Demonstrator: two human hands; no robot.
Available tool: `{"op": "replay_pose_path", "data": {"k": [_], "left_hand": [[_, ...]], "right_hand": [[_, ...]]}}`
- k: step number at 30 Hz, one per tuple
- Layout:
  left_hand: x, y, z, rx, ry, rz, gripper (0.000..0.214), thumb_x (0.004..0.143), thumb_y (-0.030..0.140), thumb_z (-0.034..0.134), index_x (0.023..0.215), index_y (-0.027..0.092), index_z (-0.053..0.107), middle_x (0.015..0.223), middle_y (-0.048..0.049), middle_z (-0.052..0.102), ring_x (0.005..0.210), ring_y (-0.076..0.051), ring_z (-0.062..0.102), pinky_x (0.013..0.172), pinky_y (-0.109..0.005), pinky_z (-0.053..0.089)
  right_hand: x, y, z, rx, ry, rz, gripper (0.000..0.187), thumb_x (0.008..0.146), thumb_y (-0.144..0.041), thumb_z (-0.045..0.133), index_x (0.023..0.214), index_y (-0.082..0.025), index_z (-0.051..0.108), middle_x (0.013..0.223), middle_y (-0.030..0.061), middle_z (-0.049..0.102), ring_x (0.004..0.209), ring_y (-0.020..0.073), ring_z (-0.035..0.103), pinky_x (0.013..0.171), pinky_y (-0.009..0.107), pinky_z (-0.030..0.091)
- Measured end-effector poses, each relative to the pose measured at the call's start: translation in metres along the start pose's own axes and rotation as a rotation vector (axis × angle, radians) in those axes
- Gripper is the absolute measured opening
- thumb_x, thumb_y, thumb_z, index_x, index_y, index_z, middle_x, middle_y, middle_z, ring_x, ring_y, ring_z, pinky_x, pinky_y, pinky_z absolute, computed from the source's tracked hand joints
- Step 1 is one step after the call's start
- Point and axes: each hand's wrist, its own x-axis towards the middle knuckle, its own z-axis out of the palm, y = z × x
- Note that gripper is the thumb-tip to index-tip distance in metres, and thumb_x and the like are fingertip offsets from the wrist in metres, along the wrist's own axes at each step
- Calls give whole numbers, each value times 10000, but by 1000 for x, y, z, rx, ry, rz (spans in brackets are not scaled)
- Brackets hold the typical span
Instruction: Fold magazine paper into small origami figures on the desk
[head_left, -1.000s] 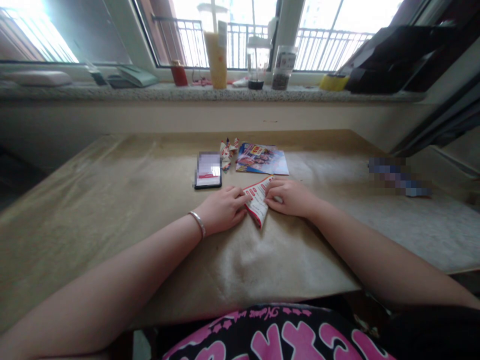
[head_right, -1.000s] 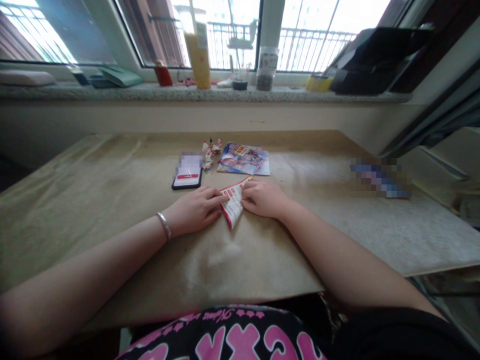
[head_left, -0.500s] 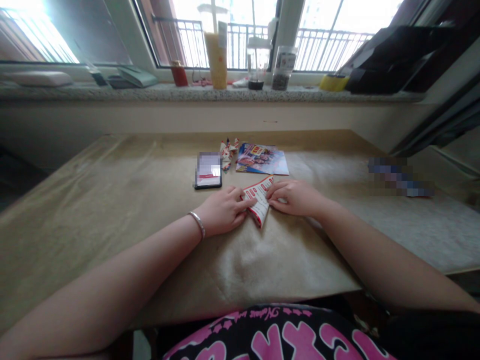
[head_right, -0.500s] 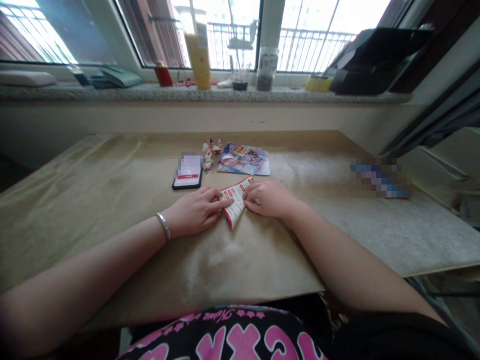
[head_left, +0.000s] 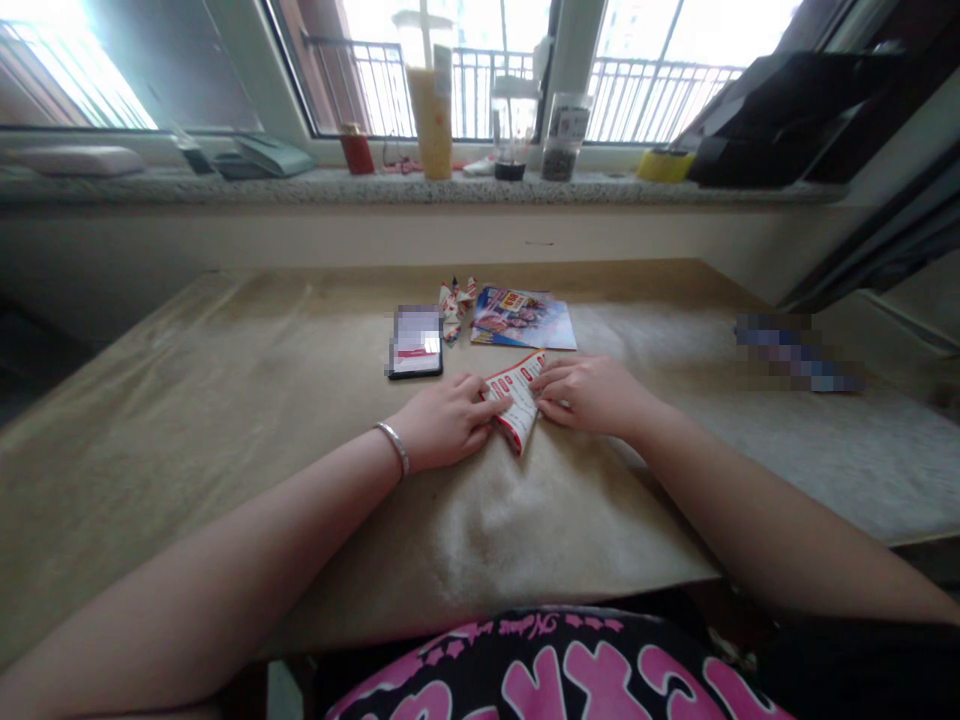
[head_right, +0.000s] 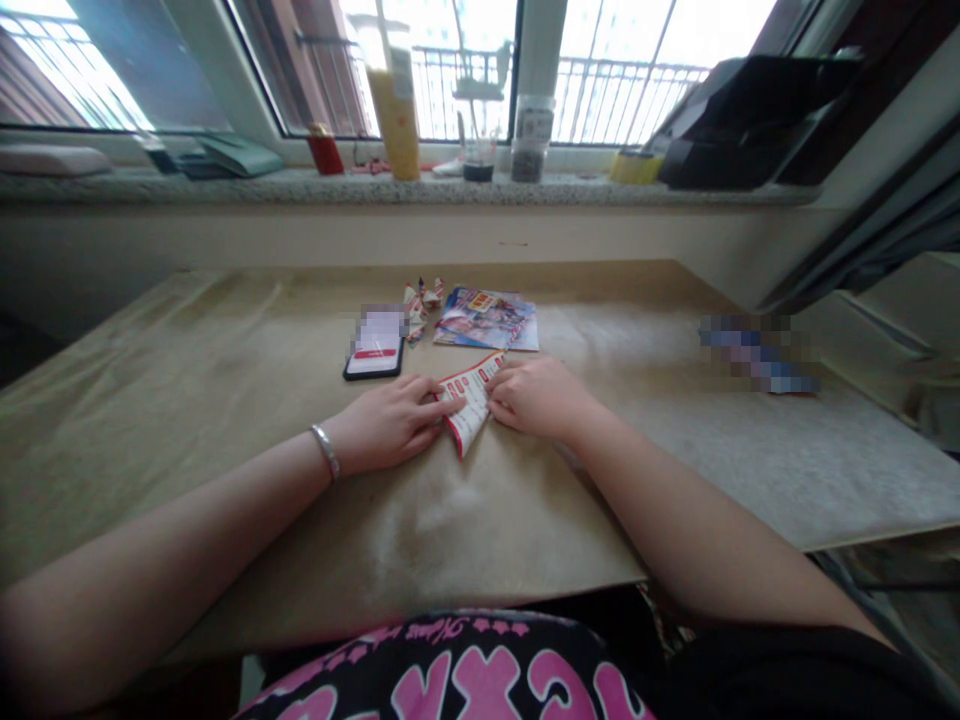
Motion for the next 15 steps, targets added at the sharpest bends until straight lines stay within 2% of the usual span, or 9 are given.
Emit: {"op": "replay_pose_path", "data": {"k": [7,15], "left_hand": [[0,0,-2,-7,0,1,415,920,331,384,1309,220,476,1134,-115,517,1041,-233,481,936,-375,414],[-1,0,0,-12,4,-6,416,919,332,387,1316,234,465,1141,-110,514,1036,-231,479,929,-380,416]], "right_hand": [[1,-4,-1,-99,-34,129,370,910,-333,384,873,-186,721,1035,43,709,970,201,626,800,308,433],[4,-8,0,-148,-96,264,423,931,-355,314,987,-199,703,1157,65,651,1006,212,599,755,299,427]]}}
